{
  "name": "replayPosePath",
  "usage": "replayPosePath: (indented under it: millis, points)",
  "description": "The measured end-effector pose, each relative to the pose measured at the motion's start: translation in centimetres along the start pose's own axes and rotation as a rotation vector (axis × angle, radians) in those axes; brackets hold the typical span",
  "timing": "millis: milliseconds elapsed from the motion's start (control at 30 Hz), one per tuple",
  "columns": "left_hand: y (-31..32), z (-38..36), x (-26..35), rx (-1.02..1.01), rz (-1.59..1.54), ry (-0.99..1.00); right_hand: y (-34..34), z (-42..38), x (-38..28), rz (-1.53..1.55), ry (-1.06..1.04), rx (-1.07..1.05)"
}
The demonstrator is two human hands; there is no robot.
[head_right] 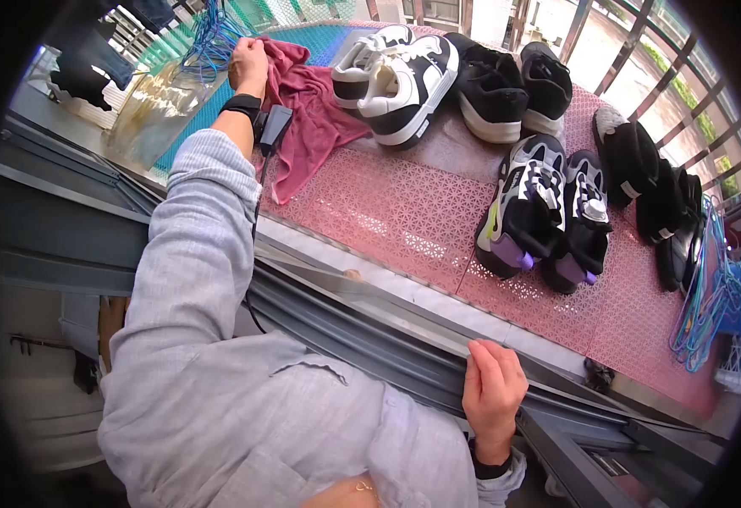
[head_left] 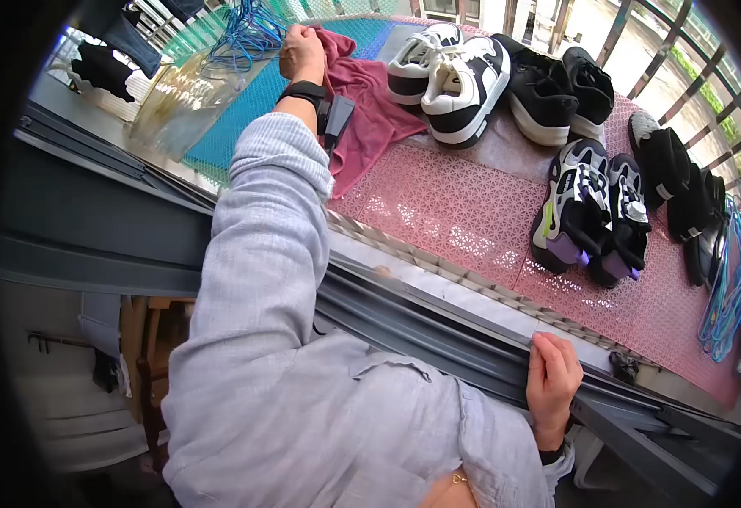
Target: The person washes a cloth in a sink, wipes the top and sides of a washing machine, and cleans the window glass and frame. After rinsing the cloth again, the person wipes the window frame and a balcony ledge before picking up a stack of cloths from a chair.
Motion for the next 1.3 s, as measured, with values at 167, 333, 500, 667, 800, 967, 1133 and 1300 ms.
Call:
replayPosePath:
  millis: [167,333,500,667,800,967,1133,1300]
  points:
    - [0.8,15.7,-0.3,-0.003,-0.249,-0.015,0.0,0.0,0.2,-0.006,0.038,0.002]
    - [0.9,19.4,-3.0,0.055,-0.467,0.185,0.1,0.4,0.1,0.011,0.106,-0.005]
    - [2.4,15.1,-11.3,-0.095,0.023,-0.271,0.2,0.6,0.2,0.018,0.14,-0.042]
    - [5.1,4.8,-11.9,-0.425,0.303,-0.125,0.2,0.7,0.2,0.005,0.114,-0.08]
    - [3.8,-1.2,-8.6,-0.225,0.411,0.018,0.2,0.5,0.3,0.006,0.092,-0.088]
    - [-2.3,0.7,-10.2,0.135,0.092,-0.592,0.1,0.6,0.1,0.017,0.072,-0.09]
    - [-1.6,0.4,-14.7,0.395,0.524,-0.628,0.1,0.5,0.2,0.012,0.038,-0.097]
    - [3.8,-2.2,-7.3,-0.074,0.347,0.318,0.2,0.5,0.1,-0.012,0.042,-0.123]
Point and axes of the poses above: each hand's wrist, its own z-axis towards the middle knuckle, its own y-axis out of the palm, x = y × z, the point moved 2 cm from there along z, towards the middle knuckle, and after that the axes turned 4 degrees about z, right-handed, at the moved point
